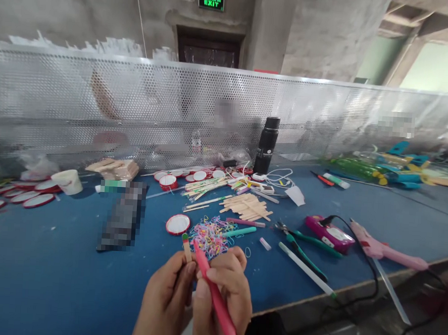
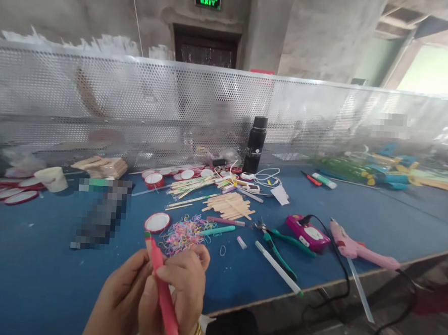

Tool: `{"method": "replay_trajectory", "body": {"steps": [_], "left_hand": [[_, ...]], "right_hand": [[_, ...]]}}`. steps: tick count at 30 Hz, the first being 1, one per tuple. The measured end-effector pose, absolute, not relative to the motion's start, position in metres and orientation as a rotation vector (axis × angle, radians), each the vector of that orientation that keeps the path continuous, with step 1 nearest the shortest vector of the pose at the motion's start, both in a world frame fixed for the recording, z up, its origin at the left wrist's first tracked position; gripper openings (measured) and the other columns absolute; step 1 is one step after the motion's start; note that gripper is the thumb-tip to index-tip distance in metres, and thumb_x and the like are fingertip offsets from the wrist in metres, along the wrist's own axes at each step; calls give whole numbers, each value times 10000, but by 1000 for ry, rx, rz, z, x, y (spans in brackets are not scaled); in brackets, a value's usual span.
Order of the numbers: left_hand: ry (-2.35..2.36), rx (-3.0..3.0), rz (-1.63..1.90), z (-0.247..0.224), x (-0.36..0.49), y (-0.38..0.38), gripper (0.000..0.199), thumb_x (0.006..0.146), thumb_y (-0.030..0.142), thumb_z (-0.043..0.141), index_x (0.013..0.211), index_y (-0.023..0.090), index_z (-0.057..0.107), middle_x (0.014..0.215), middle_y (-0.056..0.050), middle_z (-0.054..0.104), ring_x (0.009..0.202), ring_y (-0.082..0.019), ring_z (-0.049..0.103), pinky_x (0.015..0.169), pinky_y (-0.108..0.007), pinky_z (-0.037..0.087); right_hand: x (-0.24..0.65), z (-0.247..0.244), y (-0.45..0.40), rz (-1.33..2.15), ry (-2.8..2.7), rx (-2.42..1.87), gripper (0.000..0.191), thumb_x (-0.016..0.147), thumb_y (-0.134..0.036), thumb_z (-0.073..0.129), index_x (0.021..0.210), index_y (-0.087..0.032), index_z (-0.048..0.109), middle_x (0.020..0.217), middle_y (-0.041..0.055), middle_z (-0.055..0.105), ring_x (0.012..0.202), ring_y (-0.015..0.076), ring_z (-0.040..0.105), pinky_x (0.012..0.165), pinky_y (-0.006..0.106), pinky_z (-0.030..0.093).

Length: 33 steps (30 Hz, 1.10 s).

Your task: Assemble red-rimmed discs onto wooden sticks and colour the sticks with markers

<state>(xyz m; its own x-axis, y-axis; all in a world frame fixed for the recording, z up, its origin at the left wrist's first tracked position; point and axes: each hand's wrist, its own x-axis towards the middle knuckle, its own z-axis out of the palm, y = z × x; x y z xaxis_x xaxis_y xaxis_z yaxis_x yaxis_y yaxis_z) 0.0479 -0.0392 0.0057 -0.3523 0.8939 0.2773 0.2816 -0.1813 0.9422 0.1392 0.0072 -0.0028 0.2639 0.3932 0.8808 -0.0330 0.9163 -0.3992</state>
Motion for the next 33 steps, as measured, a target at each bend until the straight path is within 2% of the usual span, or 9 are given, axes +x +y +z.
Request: {"method": "replay_trajectory", "body": {"steps": [10,15,19,24,33], "left_hand": [[1618,1391,1575,20,55,-36,378,877,516,634,703,182,608,669,-9,590,613,-140,492,590,-207,475],[1581,1312,1580,21,56,-35,417,856,564,648,704,178,613,661,-2,577,599,-131,472,568,-201,464],[1594,1317,1595,21,56,-35,413,867,558,641,708,177,614,669,-2,579,610,-132,477,581,-199,471],[1554,1344,1584,24,60,-36,390,824,536,699,701,178,604,685,-4,586,627,-139,496,591,-203,488],[1567,1332,1561,19,57,-41,379,889,499,653,702,174,597,668,-9,589,612,-129,473,566,-189,456]], "right_hand": [[139,0,8,376,-1232,-312,200,830,-24,528,961,-174,542,775,-27,599,651,119,550,871,452,427],[138,-2,6,396,-1248,-338,184,841,-46,546,970,-177,558,810,-12,616,731,149,603,917,479,421],[137,-3,6,406,-1237,-347,186,850,-43,544,970,-184,556,794,-26,614,690,132,590,935,481,416],[135,-4,7,397,-1233,-395,169,867,-77,535,985,-196,559,848,11,645,771,176,631,963,530,412],[138,-1,11,342,-1232,-391,165,849,-51,544,938,-189,548,781,-21,589,712,143,587,900,442,453]]}}
